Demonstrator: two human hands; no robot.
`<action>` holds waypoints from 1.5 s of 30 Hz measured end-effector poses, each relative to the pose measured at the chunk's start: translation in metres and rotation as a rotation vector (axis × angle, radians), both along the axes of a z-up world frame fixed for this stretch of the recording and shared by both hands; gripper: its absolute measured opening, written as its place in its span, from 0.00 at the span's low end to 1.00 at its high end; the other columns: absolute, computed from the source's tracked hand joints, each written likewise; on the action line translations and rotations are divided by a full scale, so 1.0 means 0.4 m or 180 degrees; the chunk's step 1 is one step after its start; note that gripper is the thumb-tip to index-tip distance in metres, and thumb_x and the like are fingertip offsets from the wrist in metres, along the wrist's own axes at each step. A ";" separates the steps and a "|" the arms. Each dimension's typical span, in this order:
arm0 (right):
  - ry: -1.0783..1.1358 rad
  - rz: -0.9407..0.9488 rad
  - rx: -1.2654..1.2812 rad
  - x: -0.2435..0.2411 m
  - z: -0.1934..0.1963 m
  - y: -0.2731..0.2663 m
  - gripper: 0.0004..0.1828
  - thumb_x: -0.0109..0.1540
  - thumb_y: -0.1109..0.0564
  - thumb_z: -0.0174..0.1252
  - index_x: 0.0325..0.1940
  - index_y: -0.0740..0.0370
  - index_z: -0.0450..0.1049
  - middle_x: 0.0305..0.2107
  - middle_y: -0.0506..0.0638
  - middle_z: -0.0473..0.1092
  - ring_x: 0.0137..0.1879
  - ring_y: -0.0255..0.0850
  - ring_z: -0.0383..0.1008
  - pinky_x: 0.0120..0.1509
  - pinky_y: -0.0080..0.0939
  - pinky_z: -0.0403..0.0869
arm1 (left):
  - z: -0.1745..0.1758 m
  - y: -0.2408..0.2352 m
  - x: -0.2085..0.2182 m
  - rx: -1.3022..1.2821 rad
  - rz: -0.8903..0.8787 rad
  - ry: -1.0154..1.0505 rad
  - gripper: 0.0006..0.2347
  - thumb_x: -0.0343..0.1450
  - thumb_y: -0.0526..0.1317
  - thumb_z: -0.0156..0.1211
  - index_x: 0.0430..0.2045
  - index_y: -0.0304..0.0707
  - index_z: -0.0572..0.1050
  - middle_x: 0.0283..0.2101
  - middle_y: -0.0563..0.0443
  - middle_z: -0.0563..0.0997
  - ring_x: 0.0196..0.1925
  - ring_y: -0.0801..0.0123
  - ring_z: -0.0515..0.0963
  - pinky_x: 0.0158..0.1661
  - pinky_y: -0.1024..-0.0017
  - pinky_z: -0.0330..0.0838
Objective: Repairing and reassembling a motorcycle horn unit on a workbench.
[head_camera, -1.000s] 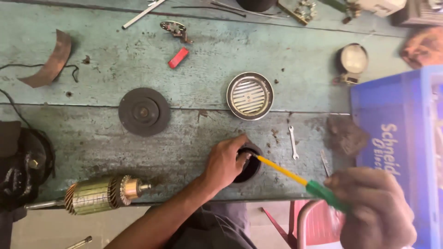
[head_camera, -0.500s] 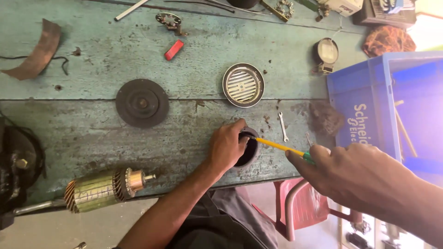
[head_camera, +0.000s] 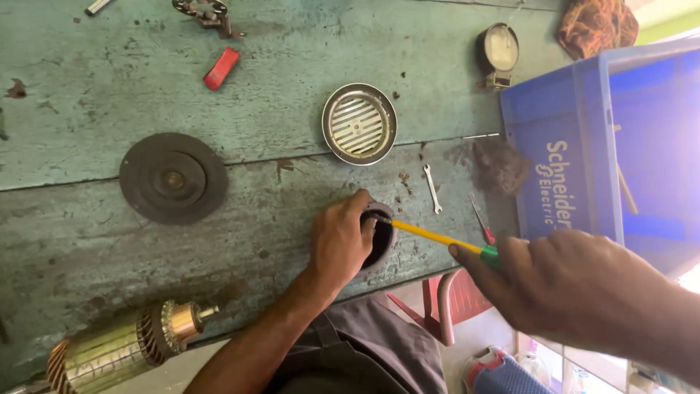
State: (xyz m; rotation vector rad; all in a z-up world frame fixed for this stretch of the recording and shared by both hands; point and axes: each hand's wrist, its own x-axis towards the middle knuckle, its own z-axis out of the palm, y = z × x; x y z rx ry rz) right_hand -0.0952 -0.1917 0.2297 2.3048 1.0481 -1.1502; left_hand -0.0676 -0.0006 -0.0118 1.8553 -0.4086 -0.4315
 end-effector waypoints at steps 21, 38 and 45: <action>-0.0170 -0.0294 0.0235 -0.026 0.008 -0.006 0.39 0.55 0.54 0.59 0.72 0.64 0.69 0.25 0.48 0.61 0.21 0.39 0.64 0.18 0.43 0.65 | 0.000 -0.015 -0.011 0.0156 0.0088 -0.0108 0.08 0.65 0.30 0.66 0.31 0.33 0.71 0.31 0.39 0.80 0.35 0.44 0.81 0.34 0.50 0.72; -0.0602 -0.4390 -0.0277 -0.114 0.061 -0.048 0.28 0.59 0.41 0.67 0.65 0.30 0.77 0.32 0.45 0.84 0.39 0.41 0.83 0.45 0.47 0.78 | 0.032 0.012 -0.002 0.0005 0.0052 -0.0426 0.15 0.64 0.36 0.72 0.42 0.33 0.75 0.42 0.39 0.82 0.46 0.46 0.81 0.42 0.55 0.76; -0.1862 -0.5710 0.2066 -0.221 -0.310 -0.230 0.27 0.59 0.54 0.65 0.64 0.51 0.75 0.32 0.50 0.81 0.34 0.30 0.76 0.38 0.35 0.73 | 0.095 0.015 -0.052 0.0070 0.0161 -0.0070 0.27 0.63 0.43 0.75 0.55 0.35 0.72 0.55 0.39 0.79 0.59 0.49 0.79 0.55 0.59 0.74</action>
